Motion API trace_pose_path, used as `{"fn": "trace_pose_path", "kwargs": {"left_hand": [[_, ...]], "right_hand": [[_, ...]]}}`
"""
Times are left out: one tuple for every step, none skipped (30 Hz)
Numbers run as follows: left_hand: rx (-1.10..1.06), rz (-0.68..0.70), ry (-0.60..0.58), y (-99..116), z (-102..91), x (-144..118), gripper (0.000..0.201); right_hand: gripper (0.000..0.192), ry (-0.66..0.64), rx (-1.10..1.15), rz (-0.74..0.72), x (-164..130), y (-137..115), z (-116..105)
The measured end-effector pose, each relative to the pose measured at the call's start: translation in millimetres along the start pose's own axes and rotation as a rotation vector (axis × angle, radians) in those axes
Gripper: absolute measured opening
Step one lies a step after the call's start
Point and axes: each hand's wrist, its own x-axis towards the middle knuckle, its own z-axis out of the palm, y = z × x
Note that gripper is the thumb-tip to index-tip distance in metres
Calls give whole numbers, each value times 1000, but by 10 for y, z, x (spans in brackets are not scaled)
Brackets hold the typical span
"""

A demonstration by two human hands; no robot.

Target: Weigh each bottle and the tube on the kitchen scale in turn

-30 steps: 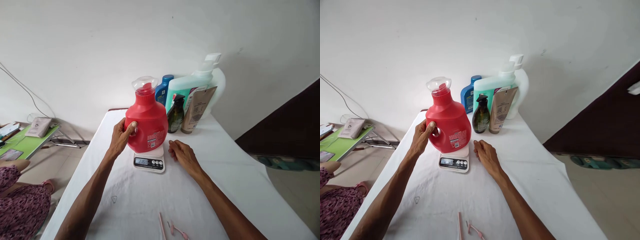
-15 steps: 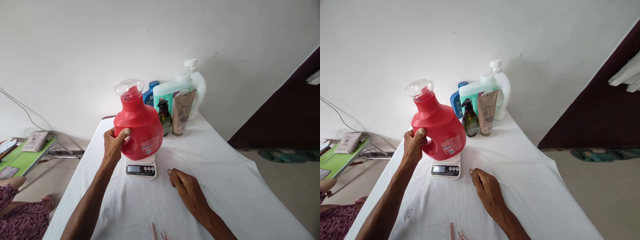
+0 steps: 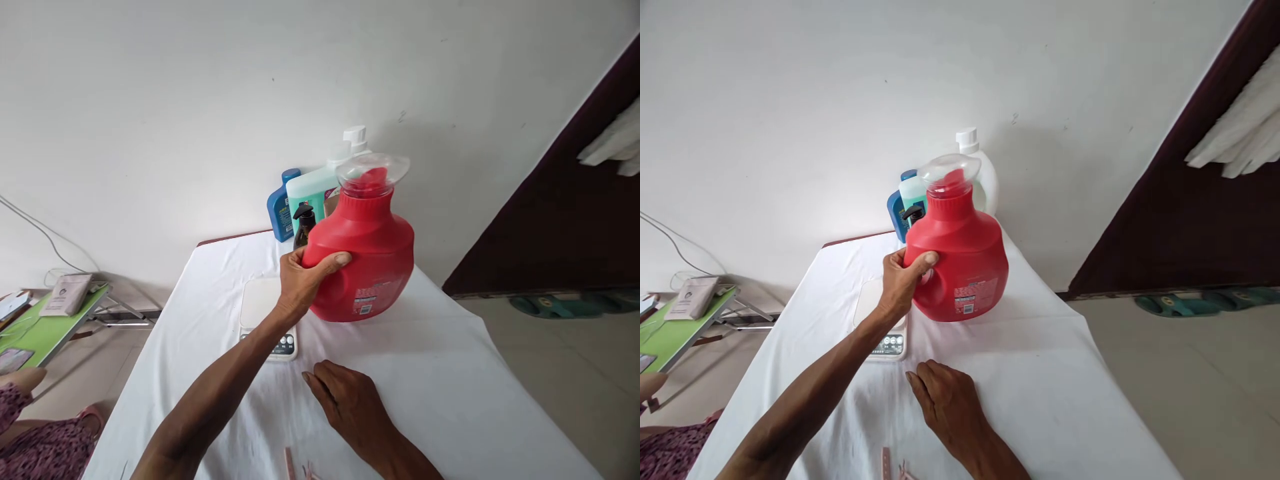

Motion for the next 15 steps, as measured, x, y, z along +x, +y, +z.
{"fn": "trace_pose_path", "kwargs": {"left_hand": [[-12,-7,-7,-47,42,14,47],[-18,-12,-10,-90,75,29,47],[-20,-16,-9,-129,99,45,47],[-19,-20,-5,-166,115,60,47],[-17,-25,0,-201,124,75,47],[-14,-31,5,-233,128,88,48],[-12,-38,9,-263,130,100,49],[-11,-45,15,-290,130,111,49],[-12,-53,20,-314,130,120,50],[-16,-61,24,-334,131,127,51],[-23,-68,24,-349,131,133,51],[-33,-76,19,-358,130,136,51],[-43,-86,8,-360,125,136,51],[-50,-98,-14,-355,113,134,50],[-49,-111,-43,-341,91,130,50]], "right_hand": [[45,8,-7,-8,3,0,-3],[45,16,-13,-17,7,1,-4],[45,22,-18,-26,10,3,-3],[45,29,-24,-33,11,5,0],[44,35,-28,-37,11,9,4],[44,39,-31,-38,10,13,8],[44,42,-31,-38,8,18,11],[44,42,-29,-35,7,24,14],[44,40,-24,-31,6,30,15],[43,38,-18,-26,6,37,15],[43,34,-10,-18,8,43,13],[44,26,-1,-7,10,48,11],[44,15,11,6,13,51,9],[44,1,25,22,17,54,5],[45,-13,42,40,22,54,0]]}}
